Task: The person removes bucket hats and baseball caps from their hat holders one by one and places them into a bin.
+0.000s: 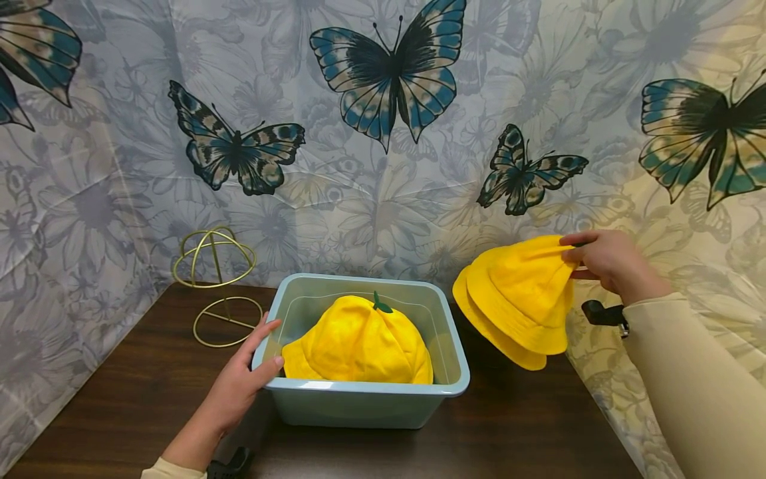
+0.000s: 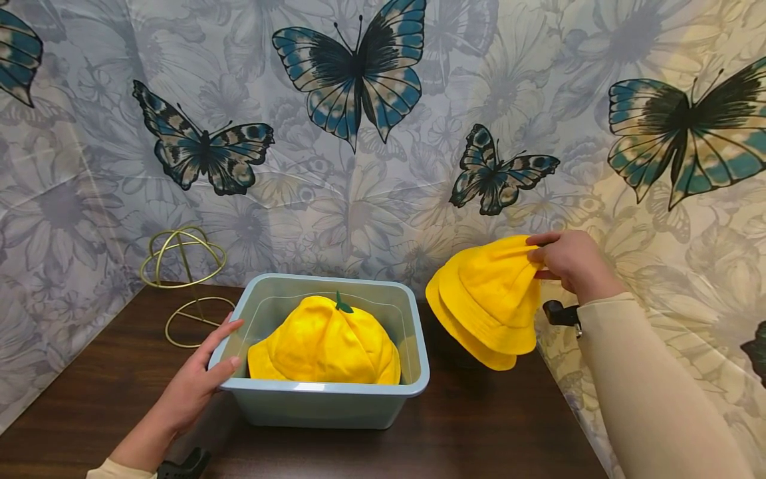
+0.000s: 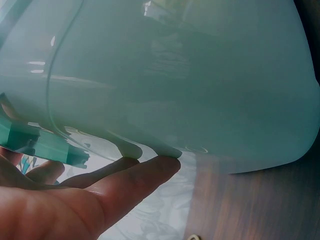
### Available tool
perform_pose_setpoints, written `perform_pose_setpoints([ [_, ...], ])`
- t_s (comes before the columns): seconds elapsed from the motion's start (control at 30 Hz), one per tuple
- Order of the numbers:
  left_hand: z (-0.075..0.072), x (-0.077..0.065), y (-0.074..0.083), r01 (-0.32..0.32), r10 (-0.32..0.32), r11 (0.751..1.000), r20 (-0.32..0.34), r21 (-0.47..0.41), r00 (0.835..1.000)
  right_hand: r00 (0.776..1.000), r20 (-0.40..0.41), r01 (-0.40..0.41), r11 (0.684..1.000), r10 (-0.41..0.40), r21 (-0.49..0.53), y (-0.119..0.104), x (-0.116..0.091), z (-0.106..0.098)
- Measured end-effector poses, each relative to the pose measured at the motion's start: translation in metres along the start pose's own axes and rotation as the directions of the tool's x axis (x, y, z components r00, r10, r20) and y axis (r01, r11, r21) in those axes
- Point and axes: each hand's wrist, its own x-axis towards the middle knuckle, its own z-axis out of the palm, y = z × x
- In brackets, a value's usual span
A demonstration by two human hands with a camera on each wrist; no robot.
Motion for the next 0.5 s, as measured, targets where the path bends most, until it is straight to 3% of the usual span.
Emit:
perform_pose_setpoints([
  [0.5, 0.0, 0.0, -0.001, -0.002, 0.002, 1.0, -0.013, 0.016, 1.0, 0.987, -0.147, 0.023, 0.971, -0.06, -0.239, -0.024, -0.022, -0.033],
])
